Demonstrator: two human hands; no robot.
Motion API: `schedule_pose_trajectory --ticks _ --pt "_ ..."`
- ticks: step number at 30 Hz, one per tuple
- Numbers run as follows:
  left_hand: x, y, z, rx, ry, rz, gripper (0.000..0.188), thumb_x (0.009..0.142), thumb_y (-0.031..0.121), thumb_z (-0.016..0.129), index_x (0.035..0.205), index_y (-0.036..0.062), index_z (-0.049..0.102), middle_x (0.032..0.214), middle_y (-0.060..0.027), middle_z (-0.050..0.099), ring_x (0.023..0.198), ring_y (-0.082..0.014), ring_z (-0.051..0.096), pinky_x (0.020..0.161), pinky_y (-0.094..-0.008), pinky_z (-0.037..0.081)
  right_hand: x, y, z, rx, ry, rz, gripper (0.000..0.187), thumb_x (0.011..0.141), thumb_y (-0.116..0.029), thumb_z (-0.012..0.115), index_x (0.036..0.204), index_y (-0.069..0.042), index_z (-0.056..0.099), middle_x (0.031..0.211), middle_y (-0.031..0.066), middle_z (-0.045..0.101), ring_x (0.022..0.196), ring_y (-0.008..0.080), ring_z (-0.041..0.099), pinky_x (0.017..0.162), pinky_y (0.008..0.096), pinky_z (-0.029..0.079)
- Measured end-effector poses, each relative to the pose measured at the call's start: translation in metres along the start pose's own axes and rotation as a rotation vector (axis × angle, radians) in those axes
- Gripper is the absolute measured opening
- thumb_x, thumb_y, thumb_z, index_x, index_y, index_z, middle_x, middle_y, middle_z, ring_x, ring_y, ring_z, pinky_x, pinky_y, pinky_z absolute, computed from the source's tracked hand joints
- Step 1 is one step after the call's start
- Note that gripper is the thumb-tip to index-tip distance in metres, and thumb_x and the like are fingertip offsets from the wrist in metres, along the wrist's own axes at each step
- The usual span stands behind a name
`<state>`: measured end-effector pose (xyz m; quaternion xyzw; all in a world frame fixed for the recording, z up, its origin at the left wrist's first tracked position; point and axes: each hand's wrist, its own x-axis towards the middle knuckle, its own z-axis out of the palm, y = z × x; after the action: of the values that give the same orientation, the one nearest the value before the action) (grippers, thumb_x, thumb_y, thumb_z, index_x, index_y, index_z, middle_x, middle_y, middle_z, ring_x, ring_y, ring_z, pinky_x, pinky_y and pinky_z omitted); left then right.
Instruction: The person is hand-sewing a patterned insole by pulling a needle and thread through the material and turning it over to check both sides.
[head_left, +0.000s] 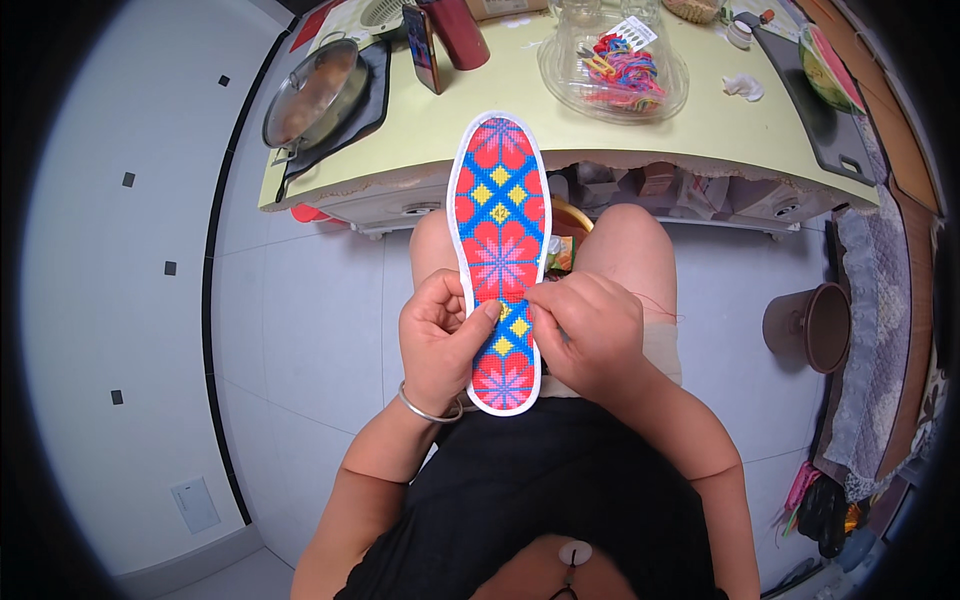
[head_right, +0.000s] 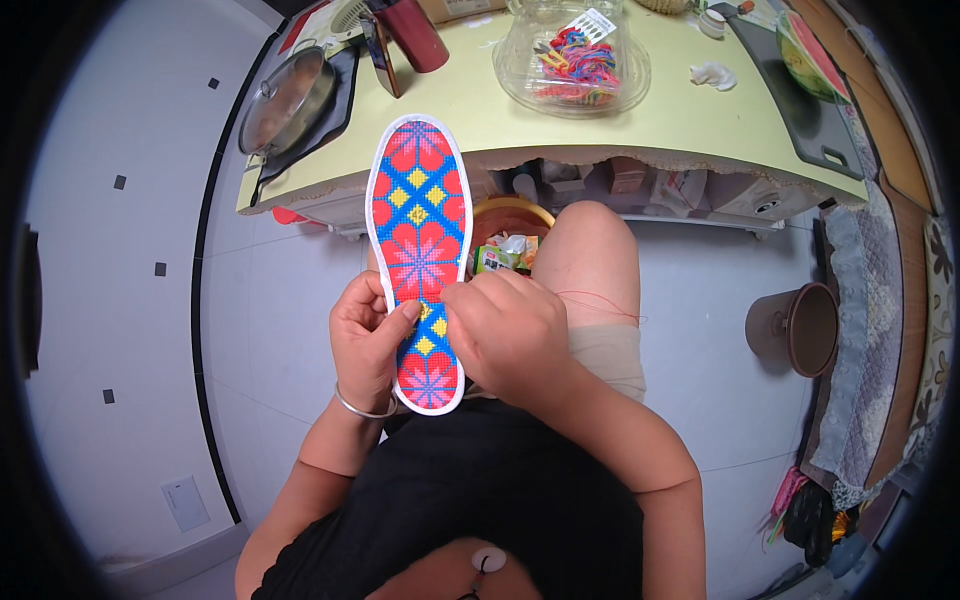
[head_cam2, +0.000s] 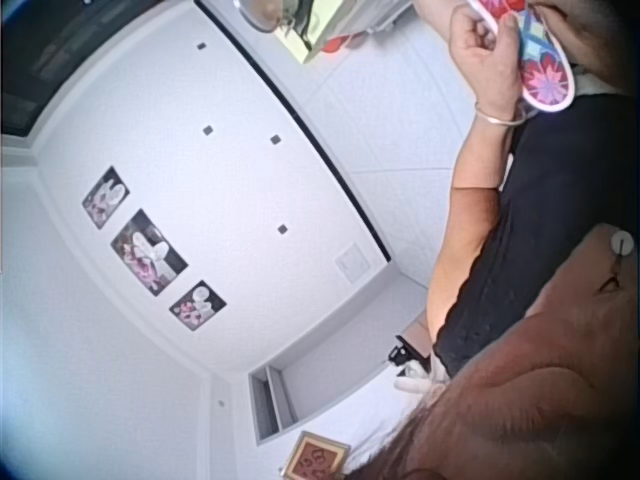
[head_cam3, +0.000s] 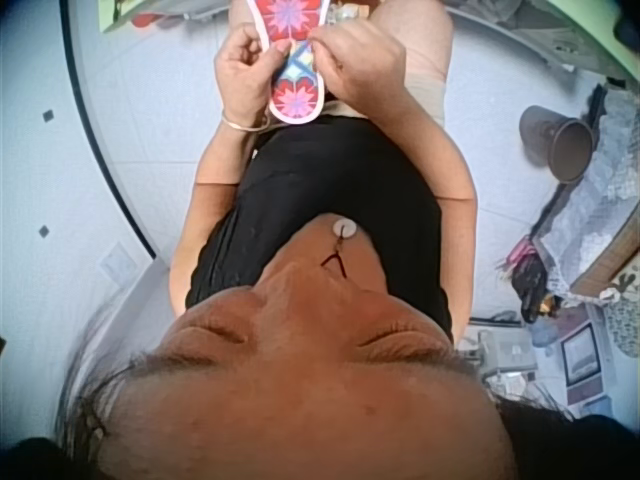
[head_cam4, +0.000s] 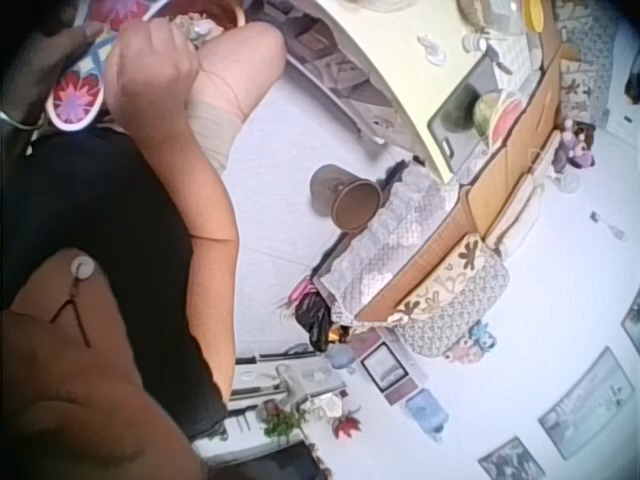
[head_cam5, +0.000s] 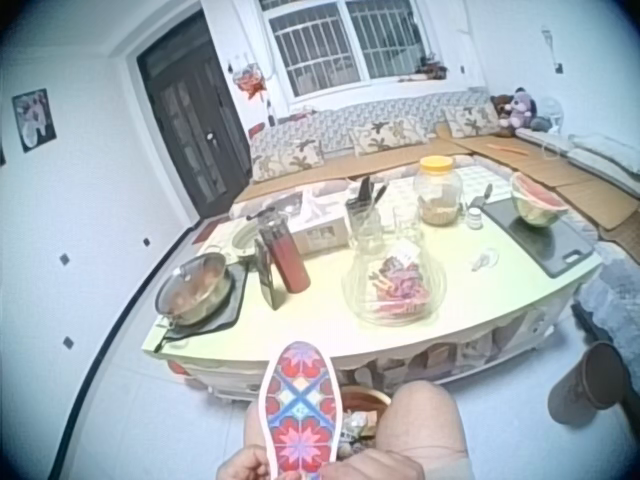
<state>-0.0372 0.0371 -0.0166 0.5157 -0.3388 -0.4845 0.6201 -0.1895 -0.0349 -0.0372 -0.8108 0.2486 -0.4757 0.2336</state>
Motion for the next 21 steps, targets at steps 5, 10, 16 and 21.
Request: schedule_pose_trajectory --ticks 5,10,16,21 --pt "-0.001 0.000 -0.001 0.006 -0.009 0.009 0.011 0.084 -0.005 0.058 0.093 -0.0034 0.052 0.089 -0.0114 0.065 0.077 -0.0077 0.062 0.069 -0.0209 0.051 0.001 0.000 0.002 -0.006 0.009 -0.007 0.015 0.067 -0.001 0.065 0.081 -0.002 0.059 0.065 0.0077 0.053 0.058 0.0239 0.055 0.050 0.0339 0.043" --pt "-0.001 -0.002 0.000 0.001 -0.011 0.016 0.012 0.084 -0.005 0.059 0.094 -0.0035 0.052 0.090 -0.0114 0.065 0.078 -0.0076 0.062 0.069 -0.0208 0.051 0.000 0.001 0.003 0.000 0.009 -0.011 0.015 0.068 -0.001 0.064 0.081 -0.002 0.058 0.065 0.0079 0.052 0.058 0.0240 0.054 0.050 0.0338 0.043" --pt "-0.002 -0.007 0.004 0.216 0.051 0.105 0.010 0.081 -0.004 0.062 0.088 -0.0027 0.054 0.082 -0.0060 0.063 0.070 -0.0046 0.057 0.062 -0.0174 0.046 0.001 -0.004 -0.001 -0.070 -0.074 0.004 0.014 0.067 -0.004 0.064 0.078 -0.004 0.056 0.064 0.0075 0.050 0.060 0.0237 0.053 0.051 0.0344 0.043" --pt "-0.006 -0.020 0.002 0.540 0.096 0.336 0.011 0.078 0.000 0.066 0.077 -0.0002 0.055 0.064 0.0012 0.054 0.053 -0.0017 0.043 0.046 -0.0175 0.035 0.002 -0.009 0.001 -0.156 -0.137 -0.022 0.014 0.068 -0.006 0.065 0.078 -0.004 0.056 0.066 0.0066 0.051 0.060 0.0232 0.054 0.051 0.0343 0.043"
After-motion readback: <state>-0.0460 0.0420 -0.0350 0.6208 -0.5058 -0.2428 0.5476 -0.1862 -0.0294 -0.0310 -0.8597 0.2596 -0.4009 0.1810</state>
